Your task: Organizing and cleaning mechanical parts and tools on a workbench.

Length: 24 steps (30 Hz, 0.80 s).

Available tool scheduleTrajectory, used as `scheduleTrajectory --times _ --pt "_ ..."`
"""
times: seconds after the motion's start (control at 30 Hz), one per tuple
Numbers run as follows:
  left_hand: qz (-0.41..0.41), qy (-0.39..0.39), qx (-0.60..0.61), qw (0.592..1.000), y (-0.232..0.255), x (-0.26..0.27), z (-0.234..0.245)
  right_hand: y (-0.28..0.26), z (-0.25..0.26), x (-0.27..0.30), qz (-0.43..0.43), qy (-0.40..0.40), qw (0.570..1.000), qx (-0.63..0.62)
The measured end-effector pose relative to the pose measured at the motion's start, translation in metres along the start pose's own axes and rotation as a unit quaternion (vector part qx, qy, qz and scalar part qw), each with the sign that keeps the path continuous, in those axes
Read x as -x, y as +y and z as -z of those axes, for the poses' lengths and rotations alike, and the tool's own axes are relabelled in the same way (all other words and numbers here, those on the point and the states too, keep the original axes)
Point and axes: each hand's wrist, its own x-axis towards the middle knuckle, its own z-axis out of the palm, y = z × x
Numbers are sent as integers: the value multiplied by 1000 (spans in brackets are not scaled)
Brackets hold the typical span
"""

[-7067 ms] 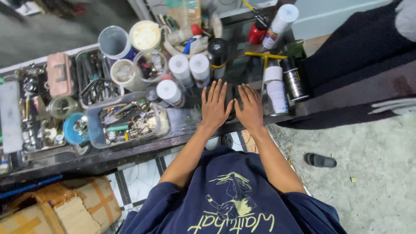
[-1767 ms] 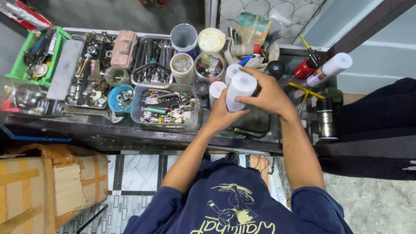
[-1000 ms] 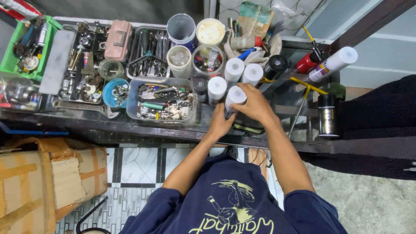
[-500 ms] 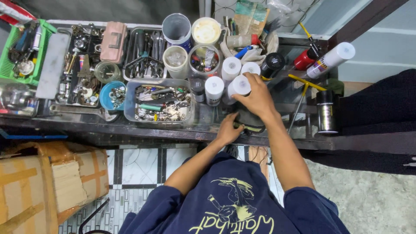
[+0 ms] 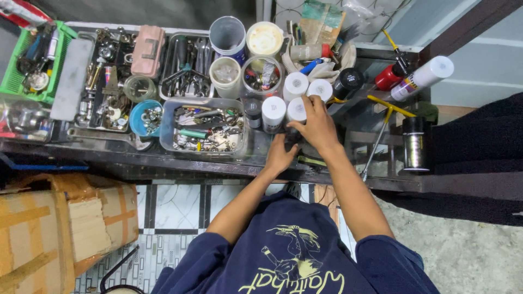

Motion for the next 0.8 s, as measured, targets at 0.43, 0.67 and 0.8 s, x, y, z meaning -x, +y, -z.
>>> scheduleTrajectory --times 0.43,0.67,0.8 --pt "10 -34 -40 999 -24 -33 8 1 0 4 9 9 999 53" --pt "6 -20 -31 999 -11 -25 15 7 -7 6 20 -7 1000 -6" --pt "-13 12 -24 1000 -2 -17 19 5 -7 7 22 -5 999 27"
